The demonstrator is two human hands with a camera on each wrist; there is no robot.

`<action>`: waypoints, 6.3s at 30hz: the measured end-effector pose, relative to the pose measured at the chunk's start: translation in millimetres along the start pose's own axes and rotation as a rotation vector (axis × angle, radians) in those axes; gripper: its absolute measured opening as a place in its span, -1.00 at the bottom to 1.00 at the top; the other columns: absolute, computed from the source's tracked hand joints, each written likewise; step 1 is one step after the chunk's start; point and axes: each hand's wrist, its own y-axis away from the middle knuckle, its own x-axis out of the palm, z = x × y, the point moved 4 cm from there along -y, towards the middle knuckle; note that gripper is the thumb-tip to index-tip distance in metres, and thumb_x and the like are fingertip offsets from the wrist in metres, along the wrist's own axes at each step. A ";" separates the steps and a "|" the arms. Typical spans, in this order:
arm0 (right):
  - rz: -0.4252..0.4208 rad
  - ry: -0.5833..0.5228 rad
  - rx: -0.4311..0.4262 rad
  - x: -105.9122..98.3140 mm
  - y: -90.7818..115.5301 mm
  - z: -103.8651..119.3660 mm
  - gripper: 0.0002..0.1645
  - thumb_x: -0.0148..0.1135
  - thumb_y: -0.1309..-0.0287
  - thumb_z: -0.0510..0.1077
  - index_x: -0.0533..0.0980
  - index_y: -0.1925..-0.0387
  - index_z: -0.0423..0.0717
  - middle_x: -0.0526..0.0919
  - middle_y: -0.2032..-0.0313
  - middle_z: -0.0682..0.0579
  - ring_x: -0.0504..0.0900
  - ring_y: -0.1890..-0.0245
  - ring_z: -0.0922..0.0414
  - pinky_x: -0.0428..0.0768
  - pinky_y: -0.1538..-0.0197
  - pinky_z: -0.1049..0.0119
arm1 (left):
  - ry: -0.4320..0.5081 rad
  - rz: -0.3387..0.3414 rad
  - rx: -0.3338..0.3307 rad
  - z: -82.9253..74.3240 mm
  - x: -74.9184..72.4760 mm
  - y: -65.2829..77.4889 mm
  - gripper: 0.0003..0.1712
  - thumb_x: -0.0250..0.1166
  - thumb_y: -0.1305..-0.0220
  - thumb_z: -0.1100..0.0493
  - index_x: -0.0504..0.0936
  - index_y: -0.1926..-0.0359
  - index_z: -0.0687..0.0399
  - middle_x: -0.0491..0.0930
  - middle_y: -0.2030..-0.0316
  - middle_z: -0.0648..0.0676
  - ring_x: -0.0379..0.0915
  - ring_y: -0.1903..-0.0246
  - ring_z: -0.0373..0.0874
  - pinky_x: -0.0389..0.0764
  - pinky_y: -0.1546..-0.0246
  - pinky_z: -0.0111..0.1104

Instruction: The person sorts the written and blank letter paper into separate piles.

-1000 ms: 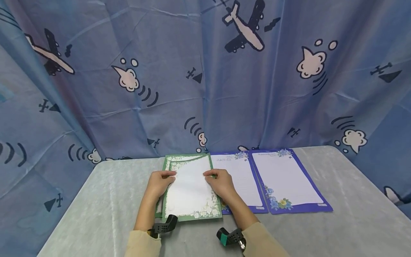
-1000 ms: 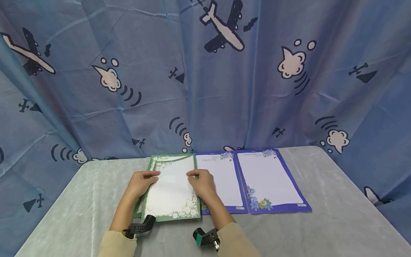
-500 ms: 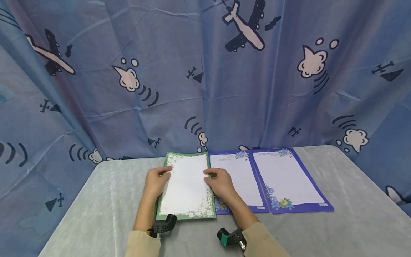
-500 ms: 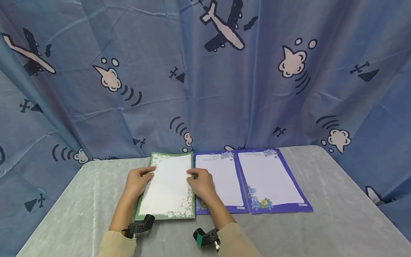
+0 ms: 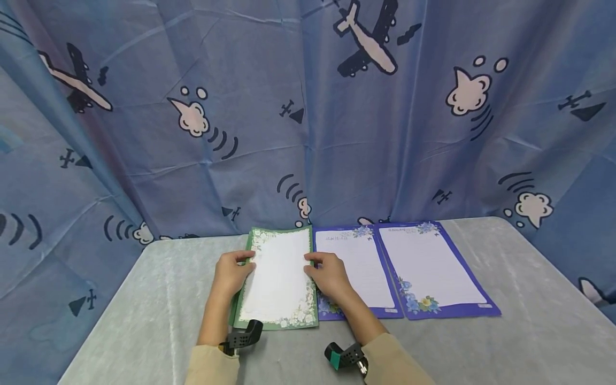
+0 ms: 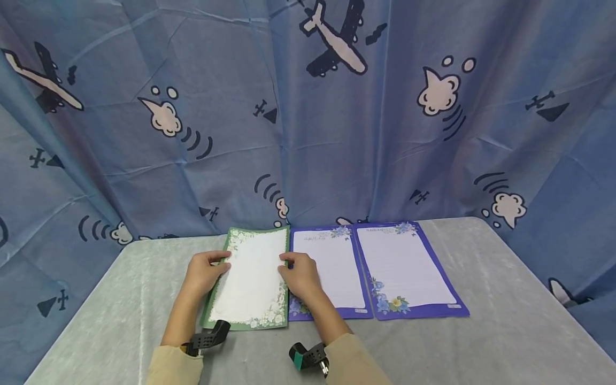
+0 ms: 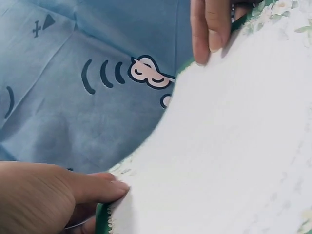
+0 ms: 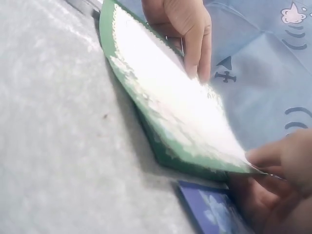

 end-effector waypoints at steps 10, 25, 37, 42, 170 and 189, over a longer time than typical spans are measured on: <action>0.004 -0.007 0.011 0.1 -0.2 0.6 -0.57 0.36 -0.18 -0.29 0.63 -0.11 -0.26 0.73 -0.01 -0.24 0.40 0.73 0.27 0.51 0.51 0.36 | 0.029 -0.094 -0.023 4.4 1.0 -1.4 -0.65 0.27 -0.35 0.28 0.71 -0.12 0.14 0.66 -0.11 0.29 0.54 0.36 -0.09 0.49 0.39 -0.37; -0.033 0.219 -0.064 1.2 3.2 5.6 -0.54 0.43 -0.11 -0.21 0.66 -0.07 -0.25 0.73 -0.06 -0.22 0.63 -0.19 -0.18 0.59 -0.21 -0.07 | -0.212 0.054 0.062 3.2 11.4 -0.3 -0.39 0.38 -0.27 0.22 0.51 -0.32 0.27 0.47 -0.32 0.37 0.35 -0.35 0.33 0.44 -0.30 0.13; -0.022 0.308 -0.051 1.0 7.6 12.2 -0.53 0.44 -0.13 -0.16 0.66 -0.09 -0.21 0.74 -0.06 -0.18 0.66 -0.15 -0.16 0.63 -0.12 -0.06 | -0.297 0.002 0.072 2.8 10.2 -0.3 -0.37 0.41 -0.24 0.18 0.52 -0.29 0.34 0.51 -0.29 0.36 0.36 -0.34 0.33 0.42 -0.33 0.09; -0.018 0.283 -0.040 2.0 6.8 11.6 -0.58 0.40 -0.16 -0.17 0.67 -0.07 -0.20 0.74 -0.05 -0.20 0.65 -0.16 -0.17 0.62 -0.14 -0.07 | -0.280 0.017 0.044 2.2 9.3 -1.3 -0.38 0.37 -0.25 0.22 0.50 -0.29 0.39 0.50 -0.29 0.39 0.36 -0.33 0.35 0.42 -0.32 0.11; -0.270 -0.042 0.042 -151.4 29.2 -52.5 -0.71 0.34 -0.30 -0.12 0.72 0.02 -0.15 0.76 0.03 -0.17 0.64 0.30 0.37 0.60 0.25 0.55 | 0.312 0.104 0.189 -59.2 106.6 25.0 -0.89 0.40 -0.27 0.22 0.81 0.21 0.08 0.78 0.22 0.09 0.56 0.30 -0.23 0.58 0.24 -0.48; -0.066 -0.076 0.081 -190.8 32.8 -43.7 -0.46 0.30 -0.34 0.05 0.58 -0.23 -0.15 0.69 -0.14 -0.16 0.68 0.19 0.43 0.66 0.08 0.48 | 0.490 0.225 0.152 -92.8 96.0 36.6 -0.78 0.39 -0.31 0.18 0.78 0.08 0.18 0.75 0.14 0.18 0.62 0.37 -0.25 0.73 0.17 -0.18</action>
